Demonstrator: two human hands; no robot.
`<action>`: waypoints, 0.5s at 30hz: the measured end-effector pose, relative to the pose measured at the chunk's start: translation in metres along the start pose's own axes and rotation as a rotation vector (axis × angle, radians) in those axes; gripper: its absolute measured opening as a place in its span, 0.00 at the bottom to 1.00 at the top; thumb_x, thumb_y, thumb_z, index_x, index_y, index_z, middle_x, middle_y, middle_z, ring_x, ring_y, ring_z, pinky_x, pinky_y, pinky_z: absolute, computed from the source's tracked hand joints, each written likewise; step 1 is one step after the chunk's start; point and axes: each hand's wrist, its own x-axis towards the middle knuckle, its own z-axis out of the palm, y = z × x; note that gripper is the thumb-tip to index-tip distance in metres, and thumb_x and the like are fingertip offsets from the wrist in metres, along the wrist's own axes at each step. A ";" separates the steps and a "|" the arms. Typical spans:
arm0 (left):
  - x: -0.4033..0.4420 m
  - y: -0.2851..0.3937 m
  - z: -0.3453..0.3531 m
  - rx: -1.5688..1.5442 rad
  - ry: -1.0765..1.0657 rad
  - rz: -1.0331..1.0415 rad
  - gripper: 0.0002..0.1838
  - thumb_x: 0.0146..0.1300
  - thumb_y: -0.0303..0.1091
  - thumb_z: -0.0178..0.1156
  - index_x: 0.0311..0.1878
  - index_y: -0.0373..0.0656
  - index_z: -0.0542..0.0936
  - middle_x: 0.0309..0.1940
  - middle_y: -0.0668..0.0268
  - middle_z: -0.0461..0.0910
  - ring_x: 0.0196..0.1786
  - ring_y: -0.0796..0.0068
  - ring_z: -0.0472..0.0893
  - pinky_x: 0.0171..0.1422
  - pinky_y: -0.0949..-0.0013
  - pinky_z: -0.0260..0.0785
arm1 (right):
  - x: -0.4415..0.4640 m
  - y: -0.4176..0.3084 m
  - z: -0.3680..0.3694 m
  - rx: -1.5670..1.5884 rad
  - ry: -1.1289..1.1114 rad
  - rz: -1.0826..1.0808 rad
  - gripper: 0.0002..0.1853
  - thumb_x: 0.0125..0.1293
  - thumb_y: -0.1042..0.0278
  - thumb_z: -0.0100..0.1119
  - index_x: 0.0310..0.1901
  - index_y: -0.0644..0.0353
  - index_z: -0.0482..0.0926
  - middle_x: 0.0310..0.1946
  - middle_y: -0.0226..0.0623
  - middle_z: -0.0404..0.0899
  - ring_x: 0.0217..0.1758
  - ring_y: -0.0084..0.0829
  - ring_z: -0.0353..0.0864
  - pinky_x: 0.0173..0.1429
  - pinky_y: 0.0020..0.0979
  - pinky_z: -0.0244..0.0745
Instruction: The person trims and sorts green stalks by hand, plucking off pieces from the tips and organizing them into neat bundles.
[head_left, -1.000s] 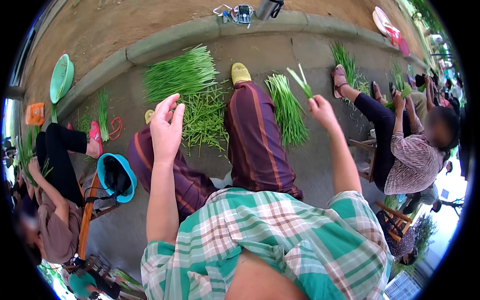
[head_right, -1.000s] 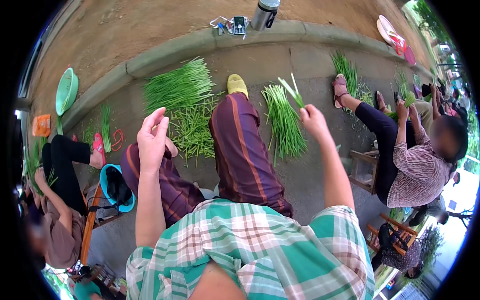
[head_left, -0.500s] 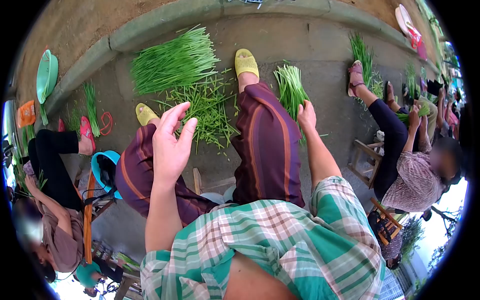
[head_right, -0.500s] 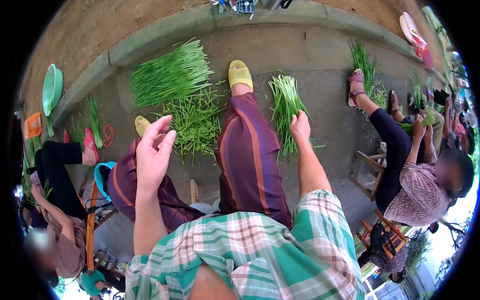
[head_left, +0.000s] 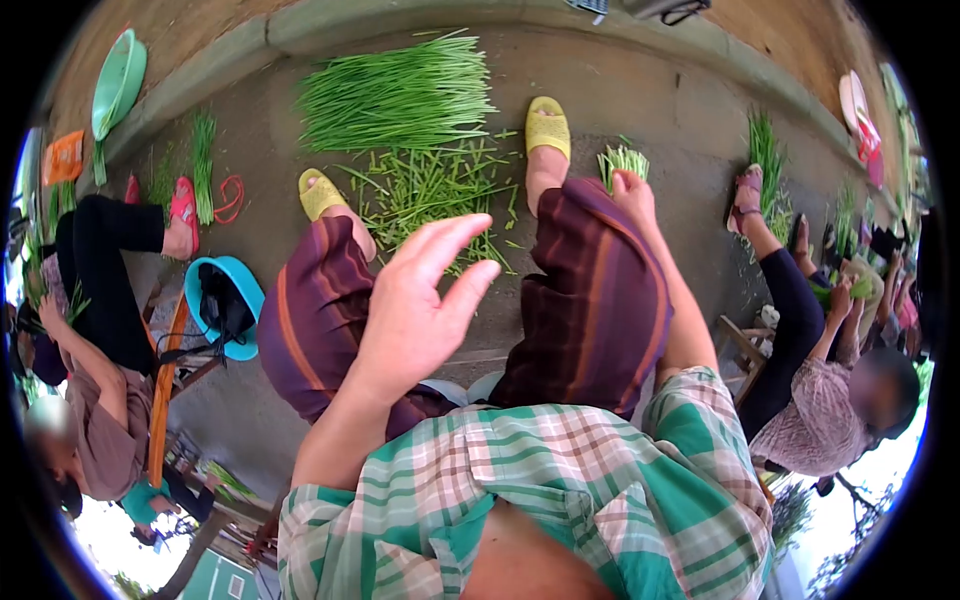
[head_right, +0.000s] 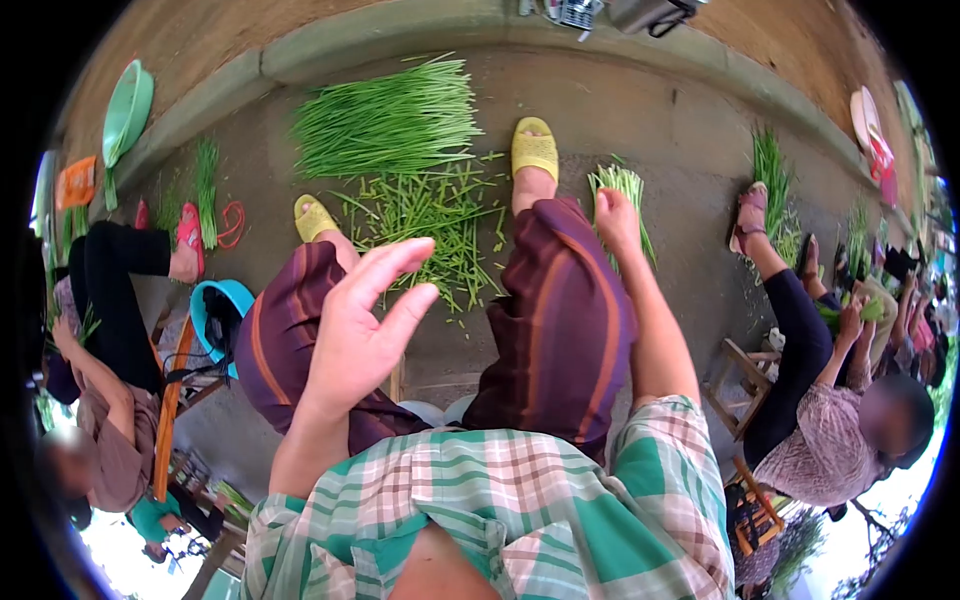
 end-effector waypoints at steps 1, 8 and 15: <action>-0.002 0.000 -0.002 -0.004 -0.005 0.017 0.20 0.63 0.26 0.64 0.59 0.35 0.78 0.51 0.60 0.81 0.54 0.71 0.80 0.63 0.69 0.69 | 0.016 -0.016 -0.001 0.011 -0.045 -0.080 0.17 0.68 0.58 0.57 0.49 0.62 0.83 0.40 0.49 0.86 0.43 0.43 0.86 0.51 0.38 0.79; -0.012 0.005 -0.024 -0.019 -0.031 0.068 0.20 0.62 0.28 0.65 0.58 0.37 0.78 0.52 0.55 0.81 0.54 0.61 0.81 0.59 0.65 0.72 | 0.074 -0.208 -0.016 -0.234 -0.343 -0.598 0.13 0.66 0.60 0.59 0.46 0.57 0.85 0.38 0.43 0.86 0.42 0.41 0.85 0.49 0.38 0.79; -0.021 0.000 -0.046 -0.040 -0.041 0.047 0.21 0.62 0.31 0.66 0.58 0.39 0.77 0.52 0.53 0.79 0.54 0.53 0.79 0.59 0.59 0.72 | 0.078 -0.270 0.089 -0.629 -0.617 -0.750 0.10 0.60 0.60 0.60 0.39 0.50 0.86 0.36 0.40 0.86 0.43 0.44 0.85 0.50 0.42 0.80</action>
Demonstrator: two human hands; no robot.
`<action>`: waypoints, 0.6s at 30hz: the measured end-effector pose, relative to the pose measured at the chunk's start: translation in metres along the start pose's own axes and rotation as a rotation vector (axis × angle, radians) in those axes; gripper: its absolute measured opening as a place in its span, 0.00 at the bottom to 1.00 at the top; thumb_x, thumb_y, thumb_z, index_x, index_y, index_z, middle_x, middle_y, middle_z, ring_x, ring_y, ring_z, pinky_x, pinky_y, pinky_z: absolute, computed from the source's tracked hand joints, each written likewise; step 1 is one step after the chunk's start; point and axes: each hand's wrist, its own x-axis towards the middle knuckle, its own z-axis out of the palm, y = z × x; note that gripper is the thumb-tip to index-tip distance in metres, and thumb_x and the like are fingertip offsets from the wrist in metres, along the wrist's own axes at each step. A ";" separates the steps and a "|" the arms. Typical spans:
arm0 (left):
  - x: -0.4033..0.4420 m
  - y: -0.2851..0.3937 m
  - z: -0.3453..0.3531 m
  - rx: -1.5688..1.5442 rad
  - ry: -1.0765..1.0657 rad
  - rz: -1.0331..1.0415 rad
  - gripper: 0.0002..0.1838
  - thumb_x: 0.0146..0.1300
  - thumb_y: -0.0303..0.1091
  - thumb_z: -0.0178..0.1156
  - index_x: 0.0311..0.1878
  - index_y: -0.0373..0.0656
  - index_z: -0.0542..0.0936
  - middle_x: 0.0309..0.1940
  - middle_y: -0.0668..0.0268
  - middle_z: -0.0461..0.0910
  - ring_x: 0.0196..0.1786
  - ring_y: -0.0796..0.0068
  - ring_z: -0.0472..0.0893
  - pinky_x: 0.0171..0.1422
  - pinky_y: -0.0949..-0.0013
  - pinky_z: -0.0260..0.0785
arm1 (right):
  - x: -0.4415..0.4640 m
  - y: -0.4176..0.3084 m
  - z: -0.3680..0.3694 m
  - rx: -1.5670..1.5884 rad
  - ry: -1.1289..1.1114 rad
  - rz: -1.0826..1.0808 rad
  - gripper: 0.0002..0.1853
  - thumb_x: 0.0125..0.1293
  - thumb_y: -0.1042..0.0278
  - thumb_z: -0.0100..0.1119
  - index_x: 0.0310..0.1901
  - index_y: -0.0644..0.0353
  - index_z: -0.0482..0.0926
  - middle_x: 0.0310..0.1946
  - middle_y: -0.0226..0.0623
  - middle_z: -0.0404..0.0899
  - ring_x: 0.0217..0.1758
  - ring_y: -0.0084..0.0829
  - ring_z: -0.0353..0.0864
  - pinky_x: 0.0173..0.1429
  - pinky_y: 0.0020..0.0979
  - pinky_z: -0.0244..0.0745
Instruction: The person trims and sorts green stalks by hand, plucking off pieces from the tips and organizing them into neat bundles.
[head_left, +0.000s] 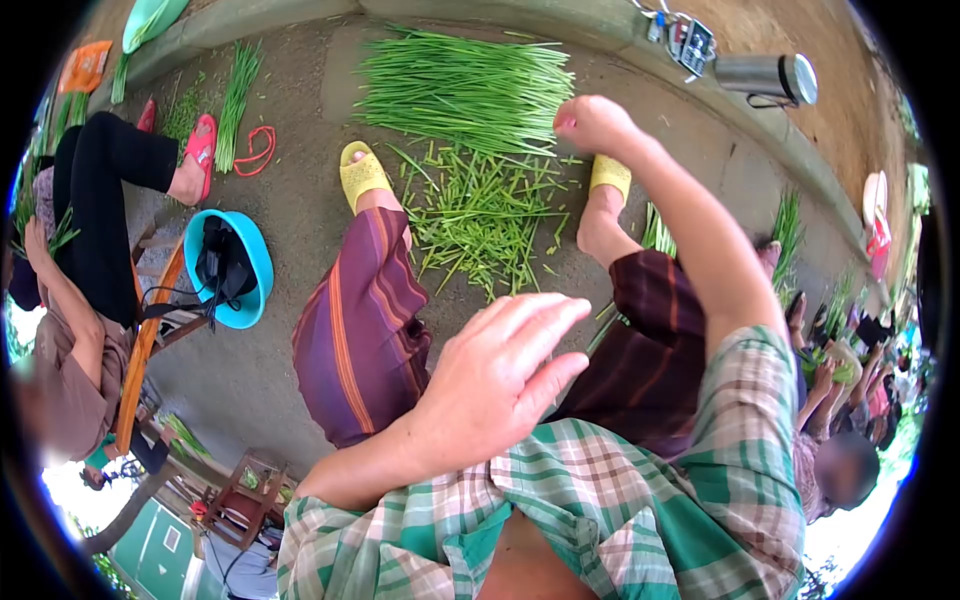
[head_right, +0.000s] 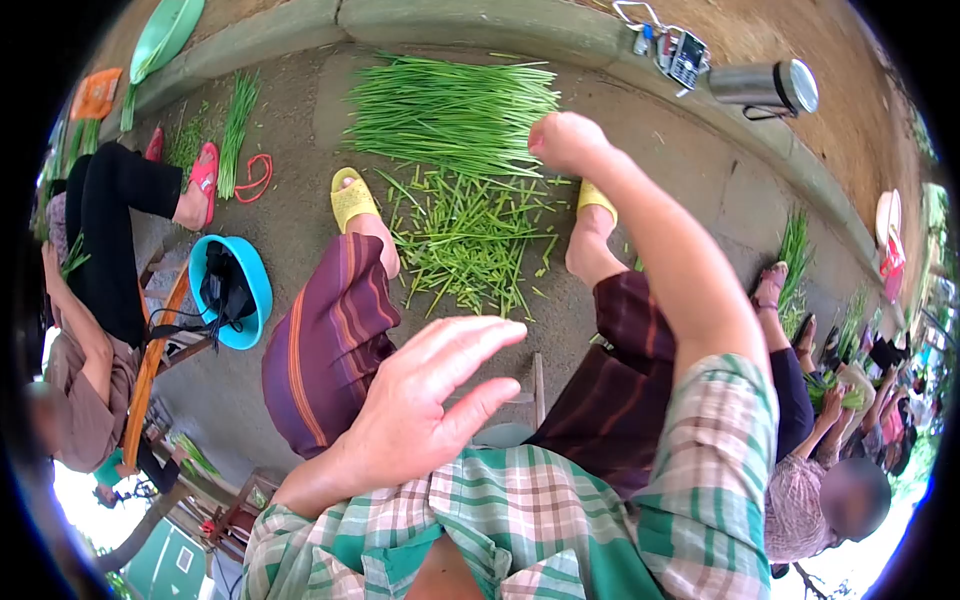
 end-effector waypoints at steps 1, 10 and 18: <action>-0.001 -0.002 -0.003 -0.019 -0.011 -0.014 0.21 0.62 0.31 0.66 0.58 0.38 0.77 0.53 0.53 0.79 0.54 0.53 0.79 0.59 0.59 0.72 | 0.013 0.000 0.024 -0.018 -0.014 0.047 0.09 0.59 0.61 0.59 0.38 0.50 0.86 0.36 0.41 0.86 0.43 0.45 0.86 0.50 0.43 0.81; -0.002 -0.014 -0.015 -0.007 -0.047 -0.101 0.24 0.59 0.29 0.68 0.58 0.36 0.76 0.53 0.55 0.79 0.52 0.54 0.80 0.56 0.59 0.74 | 0.021 0.002 0.165 0.086 0.305 0.291 0.13 0.58 0.63 0.66 0.46 0.51 0.82 0.46 0.41 0.80 0.53 0.44 0.80 0.54 0.44 0.77; 0.004 -0.012 -0.014 0.008 -0.053 -0.091 0.25 0.57 0.29 0.69 0.58 0.36 0.77 0.52 0.55 0.79 0.52 0.54 0.80 0.55 0.59 0.74 | 0.025 0.004 0.165 -0.096 0.266 0.352 0.15 0.57 0.63 0.68 0.47 0.49 0.81 0.49 0.36 0.76 0.57 0.40 0.77 0.54 0.46 0.75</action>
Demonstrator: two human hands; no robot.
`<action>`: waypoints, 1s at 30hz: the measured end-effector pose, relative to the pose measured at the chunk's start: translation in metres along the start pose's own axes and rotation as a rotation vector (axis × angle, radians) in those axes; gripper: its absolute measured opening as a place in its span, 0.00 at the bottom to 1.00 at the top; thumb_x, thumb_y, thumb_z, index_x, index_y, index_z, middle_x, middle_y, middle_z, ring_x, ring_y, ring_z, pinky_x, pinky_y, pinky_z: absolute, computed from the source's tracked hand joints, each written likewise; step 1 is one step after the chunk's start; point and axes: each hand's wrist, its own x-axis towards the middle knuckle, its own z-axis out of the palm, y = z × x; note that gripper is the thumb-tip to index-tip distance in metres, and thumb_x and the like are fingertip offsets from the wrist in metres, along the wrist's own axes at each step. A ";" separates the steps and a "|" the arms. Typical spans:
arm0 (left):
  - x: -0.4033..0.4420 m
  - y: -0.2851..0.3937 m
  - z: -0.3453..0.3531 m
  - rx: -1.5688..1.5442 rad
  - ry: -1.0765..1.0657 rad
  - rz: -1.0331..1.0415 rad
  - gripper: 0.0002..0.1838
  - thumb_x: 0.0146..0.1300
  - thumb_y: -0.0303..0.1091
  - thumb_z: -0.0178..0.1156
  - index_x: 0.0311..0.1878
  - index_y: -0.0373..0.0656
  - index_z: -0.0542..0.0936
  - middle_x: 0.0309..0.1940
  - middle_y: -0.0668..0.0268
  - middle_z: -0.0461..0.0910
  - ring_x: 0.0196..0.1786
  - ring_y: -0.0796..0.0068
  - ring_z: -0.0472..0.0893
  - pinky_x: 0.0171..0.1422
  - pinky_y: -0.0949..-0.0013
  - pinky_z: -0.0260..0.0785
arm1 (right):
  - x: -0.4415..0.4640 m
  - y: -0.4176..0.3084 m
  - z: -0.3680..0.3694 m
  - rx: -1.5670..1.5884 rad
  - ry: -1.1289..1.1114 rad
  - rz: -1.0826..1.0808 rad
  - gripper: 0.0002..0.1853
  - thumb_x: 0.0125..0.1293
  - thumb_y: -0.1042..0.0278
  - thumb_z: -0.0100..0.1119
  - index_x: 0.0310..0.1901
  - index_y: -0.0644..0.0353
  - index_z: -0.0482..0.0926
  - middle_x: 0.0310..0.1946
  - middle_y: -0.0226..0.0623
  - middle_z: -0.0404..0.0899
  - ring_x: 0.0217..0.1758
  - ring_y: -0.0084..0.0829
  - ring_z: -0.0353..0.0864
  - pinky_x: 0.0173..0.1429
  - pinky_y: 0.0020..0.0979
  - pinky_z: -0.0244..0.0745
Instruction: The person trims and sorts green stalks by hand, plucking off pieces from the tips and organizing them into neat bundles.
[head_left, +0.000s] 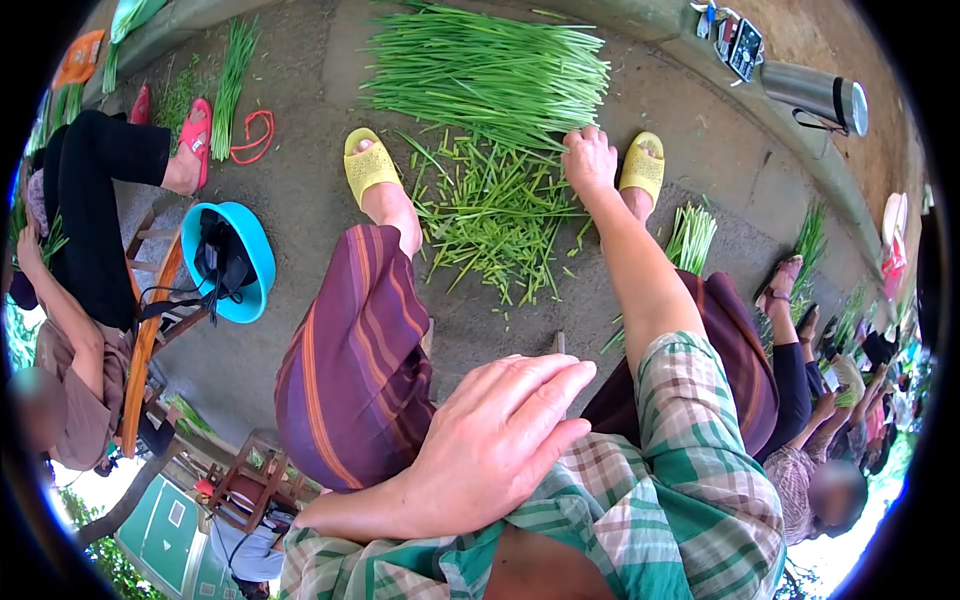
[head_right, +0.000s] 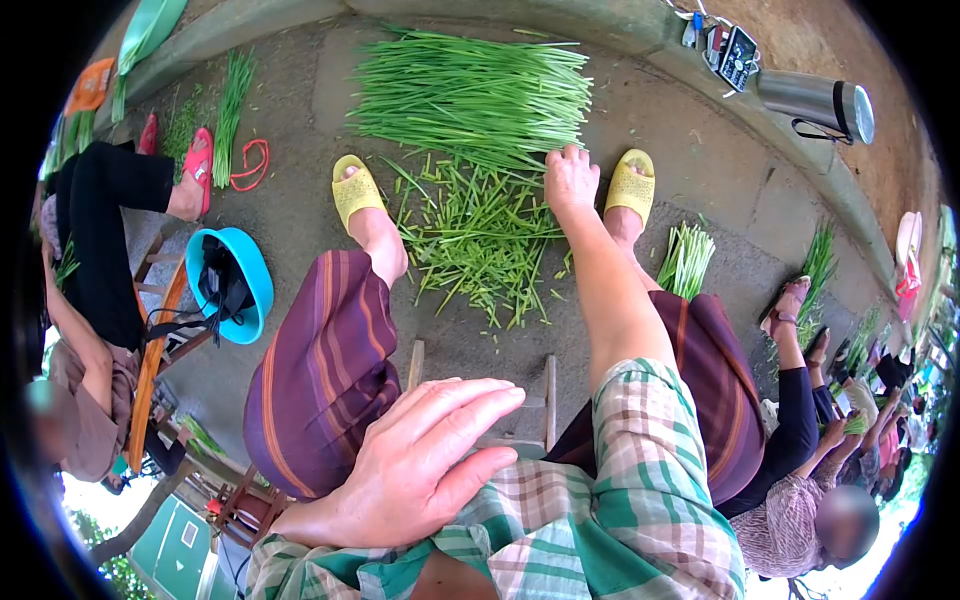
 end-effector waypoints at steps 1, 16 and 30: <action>0.000 0.000 0.001 0.012 -0.002 0.002 0.25 0.57 0.29 0.69 0.58 0.36 0.77 0.52 0.55 0.79 0.52 0.54 0.80 0.55 0.59 0.74 | -0.001 0.002 0.001 -0.025 -0.010 -0.029 0.12 0.58 0.65 0.65 0.45 0.51 0.80 0.49 0.37 0.76 0.57 0.40 0.76 0.55 0.46 0.74; 0.001 0.002 0.003 0.057 -0.016 -0.010 0.25 0.56 0.30 0.70 0.58 0.36 0.77 0.53 0.56 0.78 0.51 0.53 0.80 0.57 0.58 0.73 | -0.015 -0.007 0.016 0.155 0.061 -0.002 0.13 0.61 0.68 0.60 0.48 0.51 0.78 0.46 0.38 0.79 0.54 0.41 0.79 0.53 0.48 0.75; -0.002 0.002 0.000 0.087 -0.031 0.003 0.25 0.56 0.31 0.70 0.58 0.35 0.77 0.53 0.56 0.78 0.51 0.55 0.80 0.60 0.56 0.72 | -0.015 -0.002 0.014 0.312 -0.031 -0.006 0.10 0.67 0.65 0.58 0.47 0.58 0.74 0.45 0.49 0.81 0.48 0.50 0.82 0.50 0.48 0.77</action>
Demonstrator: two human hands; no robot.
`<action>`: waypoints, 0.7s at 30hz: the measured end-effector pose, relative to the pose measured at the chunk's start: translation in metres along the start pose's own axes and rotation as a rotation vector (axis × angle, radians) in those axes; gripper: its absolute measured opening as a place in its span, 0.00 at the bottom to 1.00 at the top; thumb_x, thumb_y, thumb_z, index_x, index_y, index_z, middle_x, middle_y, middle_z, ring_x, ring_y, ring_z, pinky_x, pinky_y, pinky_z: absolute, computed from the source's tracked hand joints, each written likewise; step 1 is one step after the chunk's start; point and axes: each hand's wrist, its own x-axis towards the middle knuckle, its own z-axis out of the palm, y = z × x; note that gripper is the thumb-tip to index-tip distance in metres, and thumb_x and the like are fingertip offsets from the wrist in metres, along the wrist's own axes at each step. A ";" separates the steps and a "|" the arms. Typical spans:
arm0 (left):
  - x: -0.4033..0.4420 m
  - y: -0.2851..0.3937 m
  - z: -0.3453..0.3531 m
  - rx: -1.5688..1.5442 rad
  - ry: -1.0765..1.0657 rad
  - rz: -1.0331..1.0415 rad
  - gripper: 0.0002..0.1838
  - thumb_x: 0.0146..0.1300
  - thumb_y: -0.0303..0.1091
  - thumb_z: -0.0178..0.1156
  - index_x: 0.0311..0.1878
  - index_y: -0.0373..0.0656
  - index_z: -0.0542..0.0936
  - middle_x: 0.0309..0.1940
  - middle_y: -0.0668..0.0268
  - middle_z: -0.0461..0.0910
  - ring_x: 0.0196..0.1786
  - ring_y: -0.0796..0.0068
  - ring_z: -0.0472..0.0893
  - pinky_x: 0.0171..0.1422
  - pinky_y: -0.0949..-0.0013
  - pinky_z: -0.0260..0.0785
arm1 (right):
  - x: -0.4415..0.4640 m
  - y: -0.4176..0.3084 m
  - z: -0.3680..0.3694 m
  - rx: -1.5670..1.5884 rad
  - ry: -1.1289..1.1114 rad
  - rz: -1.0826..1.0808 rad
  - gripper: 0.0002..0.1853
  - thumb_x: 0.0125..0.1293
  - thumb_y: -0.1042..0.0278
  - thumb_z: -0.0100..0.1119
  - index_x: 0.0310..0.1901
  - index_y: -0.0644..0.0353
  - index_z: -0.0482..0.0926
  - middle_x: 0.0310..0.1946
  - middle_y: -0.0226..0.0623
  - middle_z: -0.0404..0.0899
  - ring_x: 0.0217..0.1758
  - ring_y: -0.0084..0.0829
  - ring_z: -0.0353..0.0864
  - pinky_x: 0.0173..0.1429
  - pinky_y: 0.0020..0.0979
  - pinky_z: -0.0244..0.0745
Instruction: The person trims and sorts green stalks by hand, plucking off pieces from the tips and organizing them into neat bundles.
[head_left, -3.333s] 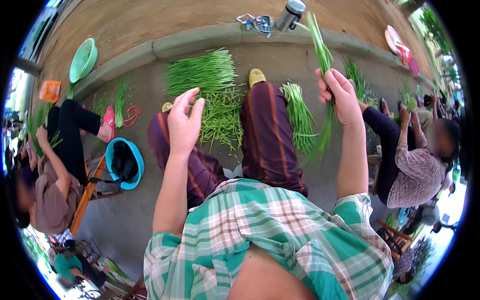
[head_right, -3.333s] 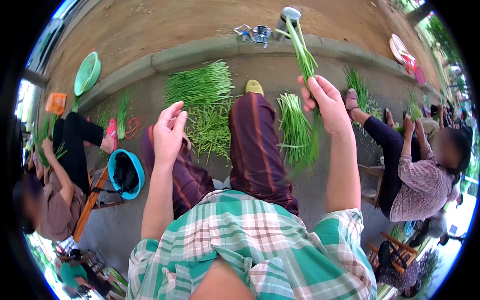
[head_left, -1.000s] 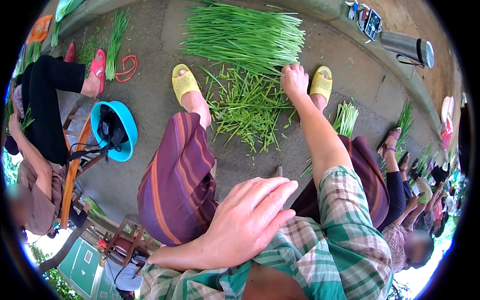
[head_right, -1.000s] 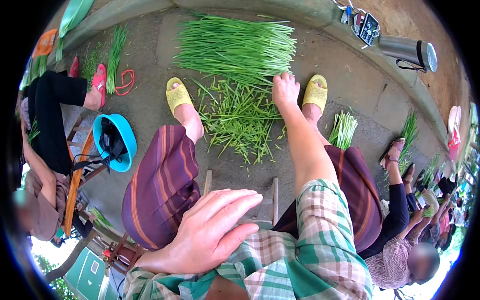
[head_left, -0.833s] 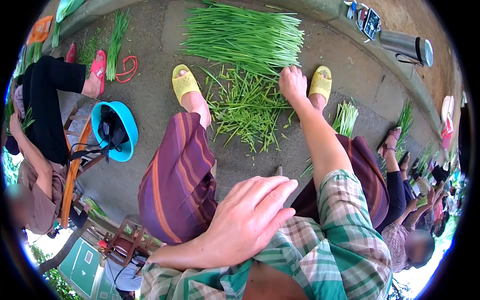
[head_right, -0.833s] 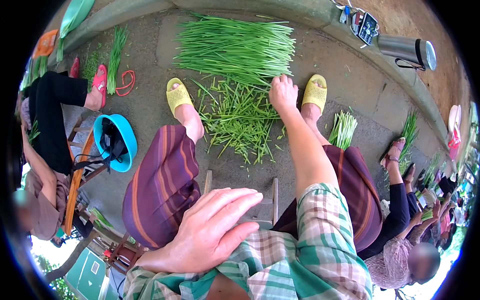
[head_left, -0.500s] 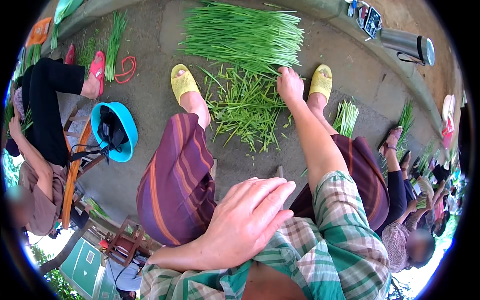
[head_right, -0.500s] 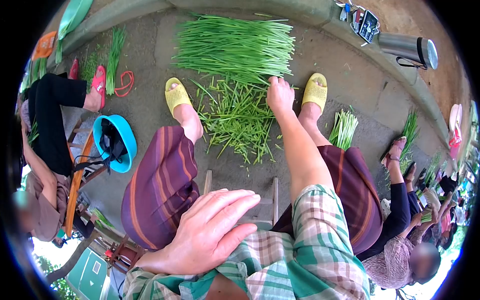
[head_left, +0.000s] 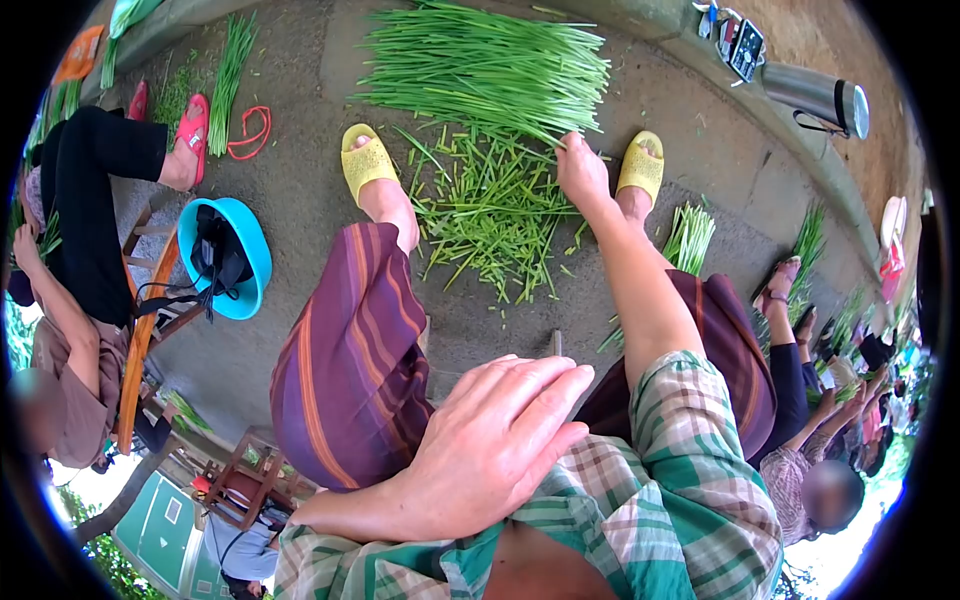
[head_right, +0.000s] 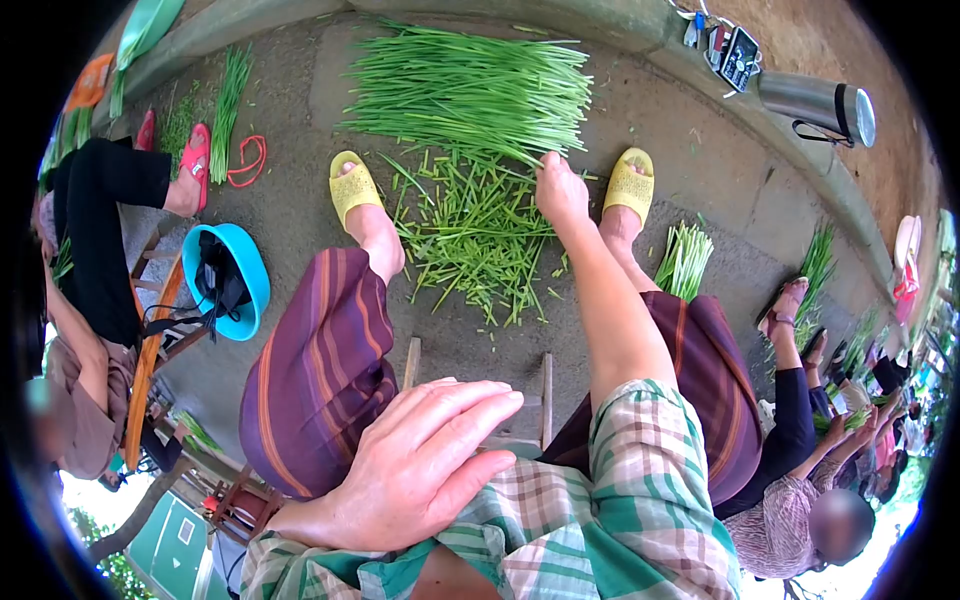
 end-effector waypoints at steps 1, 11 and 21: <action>0.000 0.000 0.000 -0.008 -0.002 0.003 0.25 0.56 0.31 0.70 0.58 0.36 0.77 0.53 0.56 0.78 0.51 0.55 0.80 0.60 0.56 0.72 | -0.002 0.000 0.002 0.085 0.026 0.022 0.11 0.68 0.66 0.56 0.48 0.60 0.74 0.45 0.51 0.81 0.46 0.52 0.83 0.50 0.48 0.78; 0.001 -0.001 0.001 0.024 -0.028 -0.019 0.26 0.57 0.32 0.70 0.59 0.37 0.77 0.53 0.57 0.78 0.52 0.55 0.79 0.61 0.56 0.72 | -0.001 -0.019 0.016 0.055 0.031 0.059 0.18 0.59 0.59 0.69 0.49 0.55 0.79 0.45 0.42 0.80 0.47 0.45 0.82 0.49 0.43 0.78; 0.004 0.000 0.003 0.030 -0.023 -0.005 0.26 0.57 0.32 0.69 0.59 0.36 0.77 0.53 0.56 0.78 0.52 0.55 0.79 0.60 0.57 0.72 | 0.004 -0.022 0.012 0.079 0.019 0.030 0.13 0.60 0.63 0.66 0.45 0.56 0.80 0.44 0.46 0.77 0.50 0.49 0.79 0.51 0.46 0.76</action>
